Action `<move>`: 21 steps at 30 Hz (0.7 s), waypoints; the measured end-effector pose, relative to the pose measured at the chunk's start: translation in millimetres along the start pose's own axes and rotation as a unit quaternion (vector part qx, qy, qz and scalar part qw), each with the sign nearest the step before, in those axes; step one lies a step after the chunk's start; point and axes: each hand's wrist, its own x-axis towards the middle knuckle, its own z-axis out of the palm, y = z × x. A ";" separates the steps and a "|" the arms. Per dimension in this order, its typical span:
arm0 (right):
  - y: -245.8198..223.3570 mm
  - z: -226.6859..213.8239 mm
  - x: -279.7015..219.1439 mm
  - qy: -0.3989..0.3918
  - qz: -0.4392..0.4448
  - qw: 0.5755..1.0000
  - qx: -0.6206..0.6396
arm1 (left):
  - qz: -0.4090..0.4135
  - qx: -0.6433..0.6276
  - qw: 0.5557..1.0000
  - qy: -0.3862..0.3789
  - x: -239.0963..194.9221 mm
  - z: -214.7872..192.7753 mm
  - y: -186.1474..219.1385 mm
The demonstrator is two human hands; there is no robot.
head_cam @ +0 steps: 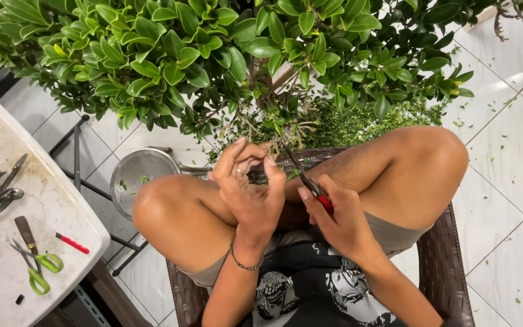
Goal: The person sits cross-legged and uses red-handled pruning shears to trim small branches and leaves from a potted green plant. They hold branches with one hand while cutting with the other, and cuttings fall onto the floor.
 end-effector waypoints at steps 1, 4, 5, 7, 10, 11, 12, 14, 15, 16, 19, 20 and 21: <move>1.0 -0.2 -0.3 -0.001 -0.001 1.000 -0.001 | 0.000 0.000 1.000 0.002 5.0 -3.0 5.7; 4.2 -2.8 -1.1 -0.013 0.015 1.000 -0.011 | 0.022 0.066 0.997 -0.035 14.2 -10.2 18.6; 5.3 -4.4 -1.8 -0.018 0.015 1.000 -0.008 | 0.027 0.075 0.995 -0.063 13.1 -12.1 20.0; 4.5 -12.8 -4.3 -0.024 0.012 1.000 -0.007 | 0.032 0.083 0.992 -0.089 15.1 -13.5 21.7; -11.3 -39.8 -8.9 -0.018 -0.027 0.998 -0.055 | 0.079 0.152 0.978 -0.117 22.3 -14.3 23.8; -23.6 -52.8 -8.7 -0.030 -0.047 0.993 -0.105 | 0.101 0.157 0.972 -0.146 24.6 -15.8 25.1; -36.2 -66.1 -9.2 -0.042 -0.066 0.985 -0.155 | 0.121 0.160 0.964 -0.176 26.3 -17.3 26.8; -42.5 -85.3 -6.2 0.005 -0.111 0.966 -0.235 | 0.141 0.166 0.961 -0.172 23.0 -15.9 22.4; -46.0 -94.9 -5.0 0.053 -0.156 0.937 -0.309 | 0.163 0.172 0.957 -0.170 21.4 -15.2 20.3; -50.1 -98.5 3.0 0.054 -0.158 0.935 -0.313 | 0.163 0.169 0.958 -0.166 20.4 -14.4 18.8; -65.6 -105.2 26.1 -0.014 -0.226 0.913 -0.338 | 0.179 0.178 0.957 -0.143 18.4 -13.8 16.0; -72.1 -104.7 32.7 -0.045 -0.239 0.907 -0.344 | 0.178 0.171 0.956 -0.158 17.9 -15.1 16.2; -78.5 -104.0 39.4 -0.077 -0.252 0.899 -0.349 | 0.178 0.163 0.955 -0.173 17.4 -16.5 16.3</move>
